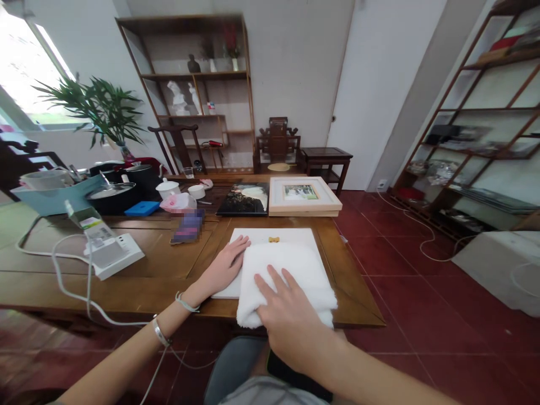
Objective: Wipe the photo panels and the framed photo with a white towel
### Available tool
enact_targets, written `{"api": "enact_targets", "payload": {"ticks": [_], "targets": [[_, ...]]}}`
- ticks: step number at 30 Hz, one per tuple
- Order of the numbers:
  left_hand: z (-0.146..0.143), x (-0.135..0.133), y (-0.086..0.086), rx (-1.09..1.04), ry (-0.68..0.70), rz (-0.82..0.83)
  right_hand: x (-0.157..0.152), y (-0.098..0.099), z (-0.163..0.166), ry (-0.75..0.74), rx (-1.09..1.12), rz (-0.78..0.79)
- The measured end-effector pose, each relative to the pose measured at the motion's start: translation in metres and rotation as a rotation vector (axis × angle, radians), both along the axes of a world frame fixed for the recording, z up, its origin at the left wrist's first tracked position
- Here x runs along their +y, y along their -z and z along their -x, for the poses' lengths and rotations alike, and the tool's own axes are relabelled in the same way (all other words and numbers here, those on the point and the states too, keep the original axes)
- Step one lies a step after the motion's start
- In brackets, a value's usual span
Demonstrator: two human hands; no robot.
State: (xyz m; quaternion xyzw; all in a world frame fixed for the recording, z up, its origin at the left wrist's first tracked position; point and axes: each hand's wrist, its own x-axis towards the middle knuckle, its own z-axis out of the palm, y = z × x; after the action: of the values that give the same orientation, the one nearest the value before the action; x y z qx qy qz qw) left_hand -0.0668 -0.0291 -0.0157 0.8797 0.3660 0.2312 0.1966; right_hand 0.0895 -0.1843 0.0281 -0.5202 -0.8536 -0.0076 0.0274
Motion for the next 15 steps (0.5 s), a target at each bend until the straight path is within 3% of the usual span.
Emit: {"api": "enact_targets", "payload": {"ticks": [3,10,15], "targets": [[0.0,0.0,0.001,0.013,-0.001,-0.002,0.014,-0.002,-0.007,0.045,0.029,0.017],[0.002,0.002,0.005,-0.026,-0.003,0.011,0.077,-0.001,-0.01,0.194,0.002,-0.049],[0.003,0.003,0.005,-0.176,-0.053,0.044,0.079,0.002,0.001,0.105,-0.022,-0.093]]}}
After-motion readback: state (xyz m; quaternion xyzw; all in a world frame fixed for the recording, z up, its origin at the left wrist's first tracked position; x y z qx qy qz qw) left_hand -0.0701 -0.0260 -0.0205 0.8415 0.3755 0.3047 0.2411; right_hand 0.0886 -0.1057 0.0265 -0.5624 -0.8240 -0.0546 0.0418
